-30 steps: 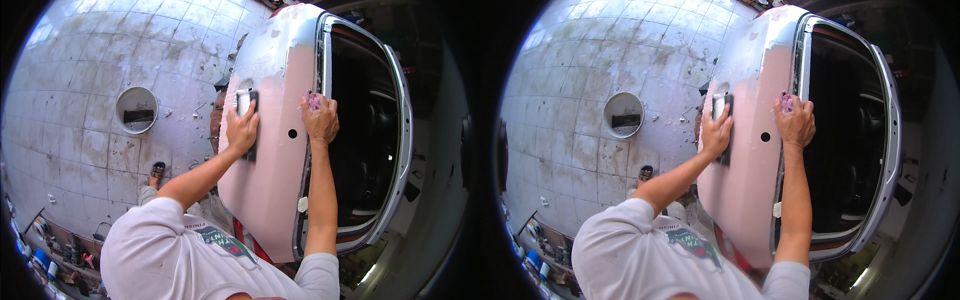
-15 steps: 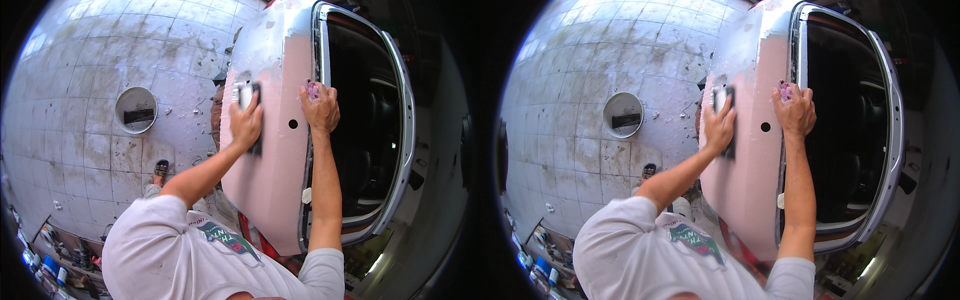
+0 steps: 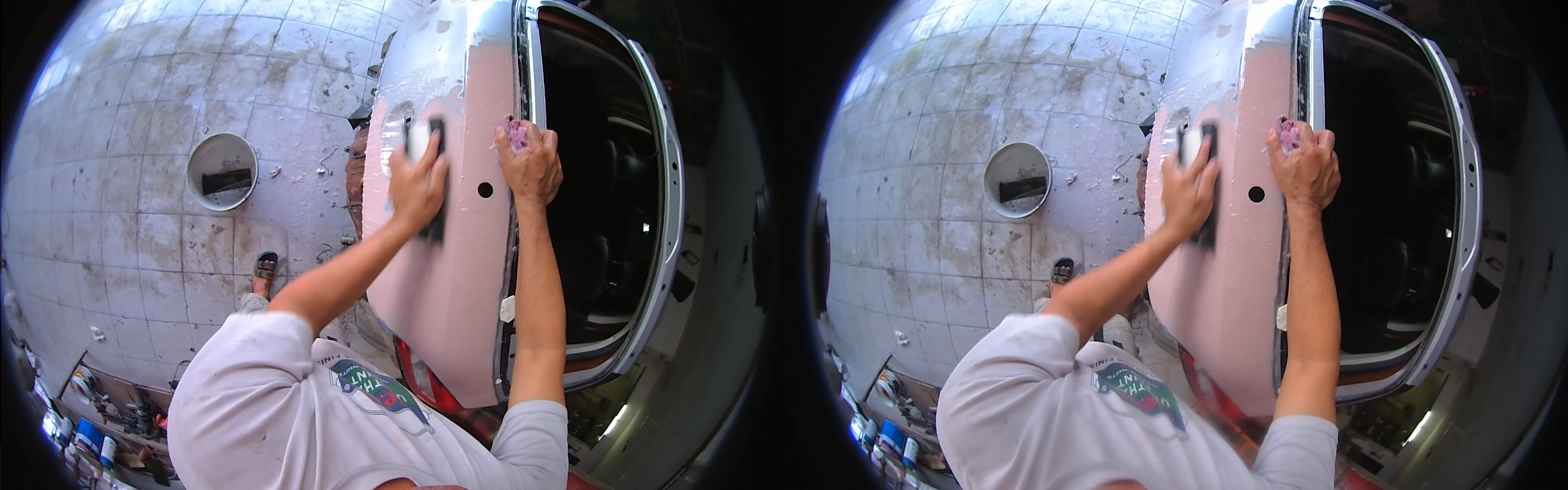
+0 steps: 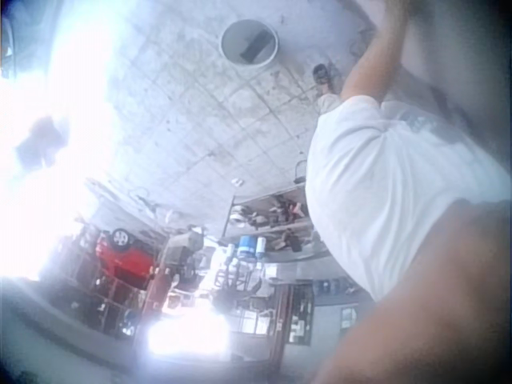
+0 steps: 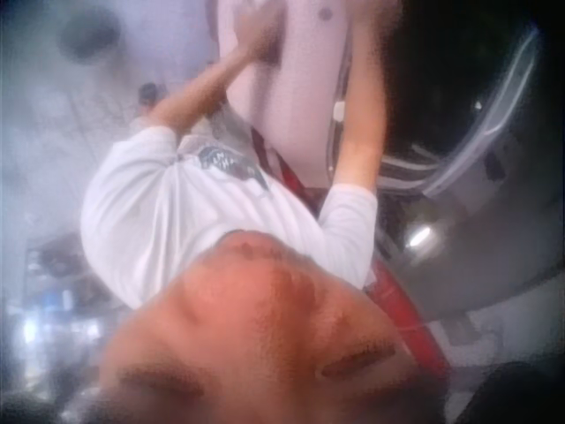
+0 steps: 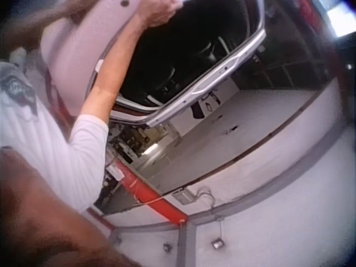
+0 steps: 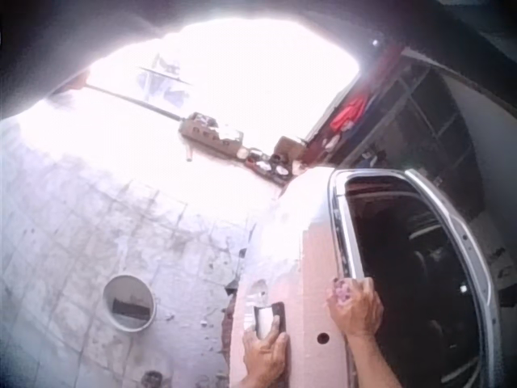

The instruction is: The person sands the surface of a pink car trunk lid using a sanding block and a cloth. They repeatedly rub the surface, wipe away dust, and check the smoothness by hand.

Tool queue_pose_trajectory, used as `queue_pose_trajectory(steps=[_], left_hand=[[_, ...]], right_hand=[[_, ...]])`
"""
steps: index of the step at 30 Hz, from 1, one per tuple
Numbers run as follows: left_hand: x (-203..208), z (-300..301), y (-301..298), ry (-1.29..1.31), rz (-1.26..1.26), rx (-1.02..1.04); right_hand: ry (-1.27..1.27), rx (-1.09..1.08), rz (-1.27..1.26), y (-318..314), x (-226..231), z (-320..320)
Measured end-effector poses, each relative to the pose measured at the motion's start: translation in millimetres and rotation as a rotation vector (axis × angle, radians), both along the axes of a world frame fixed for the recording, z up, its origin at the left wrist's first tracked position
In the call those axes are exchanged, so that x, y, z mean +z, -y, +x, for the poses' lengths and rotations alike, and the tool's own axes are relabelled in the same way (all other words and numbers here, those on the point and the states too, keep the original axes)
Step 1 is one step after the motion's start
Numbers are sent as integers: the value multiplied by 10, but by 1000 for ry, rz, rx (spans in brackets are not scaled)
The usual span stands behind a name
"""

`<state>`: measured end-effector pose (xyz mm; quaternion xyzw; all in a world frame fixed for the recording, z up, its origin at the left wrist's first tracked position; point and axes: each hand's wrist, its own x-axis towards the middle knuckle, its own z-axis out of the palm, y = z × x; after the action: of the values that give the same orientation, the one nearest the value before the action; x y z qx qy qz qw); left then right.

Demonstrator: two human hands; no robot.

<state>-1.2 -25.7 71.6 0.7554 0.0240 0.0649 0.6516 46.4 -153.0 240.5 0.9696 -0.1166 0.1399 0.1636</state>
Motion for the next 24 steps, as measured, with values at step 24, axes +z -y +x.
queue_pose_trajectory(steps=[24], left_hand=[[-6, -477, -112, 136, 14, -116]], right_hand=[[3, -12, 0, 23, -33, -68]])
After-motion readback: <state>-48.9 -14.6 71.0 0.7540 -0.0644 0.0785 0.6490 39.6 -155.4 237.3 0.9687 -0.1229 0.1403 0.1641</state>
